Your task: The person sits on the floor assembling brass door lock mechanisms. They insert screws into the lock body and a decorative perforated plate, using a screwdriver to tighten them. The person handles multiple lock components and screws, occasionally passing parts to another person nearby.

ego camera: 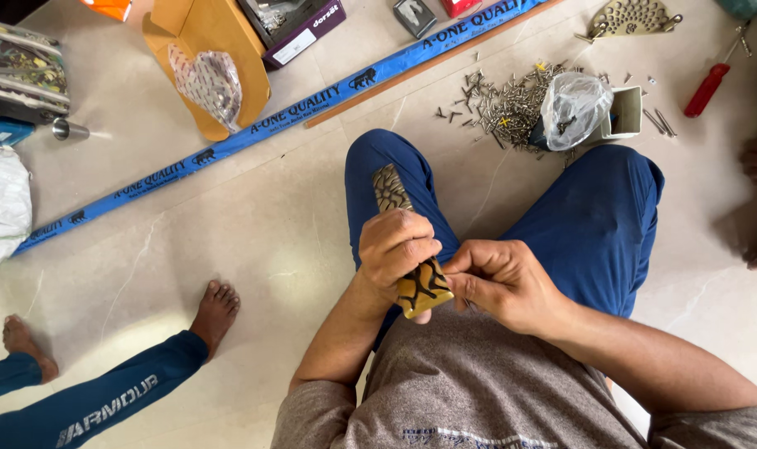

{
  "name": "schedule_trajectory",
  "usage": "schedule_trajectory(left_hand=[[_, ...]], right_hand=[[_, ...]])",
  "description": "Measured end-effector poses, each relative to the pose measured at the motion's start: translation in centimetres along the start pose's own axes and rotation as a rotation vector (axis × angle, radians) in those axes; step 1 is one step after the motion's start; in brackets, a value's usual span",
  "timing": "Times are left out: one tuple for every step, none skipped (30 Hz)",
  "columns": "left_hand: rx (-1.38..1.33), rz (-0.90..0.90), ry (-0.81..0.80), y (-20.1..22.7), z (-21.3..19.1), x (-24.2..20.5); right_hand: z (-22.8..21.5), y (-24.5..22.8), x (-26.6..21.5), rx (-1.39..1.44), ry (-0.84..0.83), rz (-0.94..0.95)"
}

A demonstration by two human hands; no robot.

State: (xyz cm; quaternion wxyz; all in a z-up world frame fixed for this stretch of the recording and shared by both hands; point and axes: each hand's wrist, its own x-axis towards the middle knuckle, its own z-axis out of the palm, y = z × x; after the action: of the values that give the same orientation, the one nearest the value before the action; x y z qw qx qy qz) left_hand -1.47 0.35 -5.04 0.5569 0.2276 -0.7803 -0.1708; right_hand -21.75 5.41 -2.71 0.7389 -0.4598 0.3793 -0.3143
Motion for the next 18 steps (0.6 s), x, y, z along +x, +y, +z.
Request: schedule_trajectory(left_hand=[[0.016,-0.014,-0.009,0.3,-0.2,0.0],[0.031,-0.027,-0.018,0.5,-0.4,0.0],[0.016,-0.076,0.015,0.6,-0.4,0.1],[0.001,-0.124,0.049,0.7,-0.5,0.3],[-0.005,-0.154,0.084,0.1,-0.7,0.8],[0.019,-0.181,0.138,-0.5,-0.9,1.2],[0.039,-0.219,0.195,-0.8,-1.0,1.2],[0.059,-0.256,0.252,-1.0,-1.1,1.1],[-0.031,-0.304,0.283,-1.2,-1.1,1.1],[-0.123,-0.35,0.313,-1.2,-1.0,1.2],[-0.221,-0.387,0.338,-1.4,-0.9,1.4],[-0.198,-0.423,0.334,-1.3,-0.9,1.6],[-0.178,-0.453,0.327,-1.1,-1.0,1.8],[-0.159,-0.482,0.32,-0.9,-1.1,2.0],[-0.22,-0.489,0.334,-0.6,-1.0,2.0],[-0.281,-0.495,0.346,-0.5,-0.8,2.1],[-0.347,-0.511,0.357,-0.5,-0.6,2.1],[-0.45,-0.522,0.401,-0.7,-0.3,2.2]], right_hand=[[-0.1,0.0,-0.2,0.013,0.008,0.009],[-0.3,0.1,-0.2,0.005,0.045,-0.007],[-0.9,0.0,-0.1,-0.007,0.078,-0.024],[-1.1,-0.1,-0.1,-0.018,0.111,-0.041],[-1.5,-0.3,0.2,-0.007,0.215,-0.084],[-1.9,-0.4,0.5,0.006,0.319,-0.128],[-2.1,-0.3,0.5,0.021,0.423,-0.16],[-2.2,-0.2,0.5,0.038,0.445,-0.209],[-2.3,-0.1,0.9,0.055,0.462,-0.265],[-2.4,-0.2,1.2,0.072,0.479,-0.321],[-2.2,-0.2,1.3,0.034,0.5,-0.31],[-1.8,-0.3,1.4,-0.004,0.523,-0.299],[-1.4,-0.6,1.6,-0.041,0.547,-0.294],[-1.1,-1.1,1.8,-0.105,0.524,-0.372],[-0.7,-1.6,1.9,-0.169,0.506,-0.446],[-0.4,-2.2,2.1,-0.233,0.488,-0.52],[-0.4,-2.9,2.4,-0.35,0.479,-0.633],[-0.4,-3.8,2.9,-0.467,0.467,-0.744]])
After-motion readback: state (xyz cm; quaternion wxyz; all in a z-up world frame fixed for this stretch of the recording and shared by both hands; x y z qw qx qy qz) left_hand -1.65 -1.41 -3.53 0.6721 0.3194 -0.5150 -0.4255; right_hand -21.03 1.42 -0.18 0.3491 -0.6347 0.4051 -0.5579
